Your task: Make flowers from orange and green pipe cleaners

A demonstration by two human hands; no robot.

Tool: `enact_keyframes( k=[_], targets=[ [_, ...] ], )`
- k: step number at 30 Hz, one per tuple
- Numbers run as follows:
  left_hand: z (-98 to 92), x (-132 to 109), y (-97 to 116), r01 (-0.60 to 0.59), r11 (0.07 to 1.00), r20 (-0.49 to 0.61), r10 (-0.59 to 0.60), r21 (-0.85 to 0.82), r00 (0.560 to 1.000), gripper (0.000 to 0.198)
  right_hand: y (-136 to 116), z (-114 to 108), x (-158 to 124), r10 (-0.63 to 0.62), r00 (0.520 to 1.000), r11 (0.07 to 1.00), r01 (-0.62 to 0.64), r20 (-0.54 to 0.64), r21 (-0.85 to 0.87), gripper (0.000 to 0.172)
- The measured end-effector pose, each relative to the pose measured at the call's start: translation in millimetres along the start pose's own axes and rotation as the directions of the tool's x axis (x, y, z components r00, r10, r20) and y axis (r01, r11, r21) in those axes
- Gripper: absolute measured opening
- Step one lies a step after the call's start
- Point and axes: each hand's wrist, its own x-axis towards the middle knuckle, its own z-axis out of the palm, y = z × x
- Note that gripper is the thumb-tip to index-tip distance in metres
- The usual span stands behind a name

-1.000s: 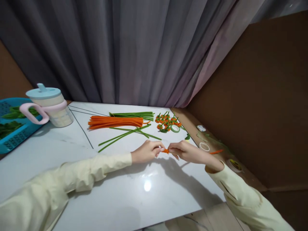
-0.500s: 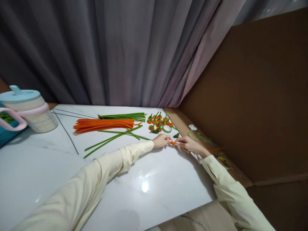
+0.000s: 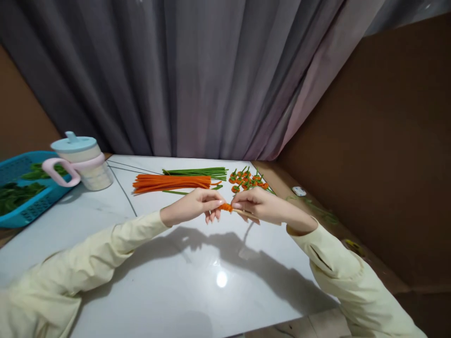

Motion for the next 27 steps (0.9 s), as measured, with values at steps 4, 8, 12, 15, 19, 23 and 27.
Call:
enact_keyframes(
  k=[4,8,12,15,19,23,27],
  targets=[
    [-10.0,-48,1,0.056,0.998,-0.087,-0.059,-0.034,0.994,0.028,-19,31,19,-0.027,0.999,0.976,0.019,0.034,0.217,0.027],
    [-15.4,-68,-2,0.034,0.990,-0.117,-0.050,-0.137,0.992,0.023,-18,55,34,-0.082,0.996,0.869,0.060,0.023,0.492,0.032],
    [-15.8,-68,-6,0.059,0.903,-0.143,-0.131,-0.425,0.981,0.017,-10,68,43,-0.106,0.982,0.832,0.174,-0.158,0.526,0.031],
    [-15.4,-62,-8,0.081,0.771,-0.150,-0.225,-0.632,0.963,0.011,-6,71,50,-0.160,0.928,0.876,0.291,-0.336,0.384,0.035],
    [-18.3,-56,-7,0.060,0.644,-0.179,-0.300,-0.763,0.937,0.013,-4,71,61,-0.216,0.885,0.892,0.350,-0.412,0.287,0.026],
    [-22.1,-54,-5,0.053,0.594,-0.165,-0.307,-0.803,0.937,0.012,1,74,74,-0.198,0.885,0.815,0.387,-0.420,0.432,0.028],
    [-24.2,-54,-5,0.019,0.657,-0.218,-0.278,-0.754,0.936,0.010,9,82,84,-0.164,0.877,0.741,0.411,-0.451,0.531,0.029]
  ],
)
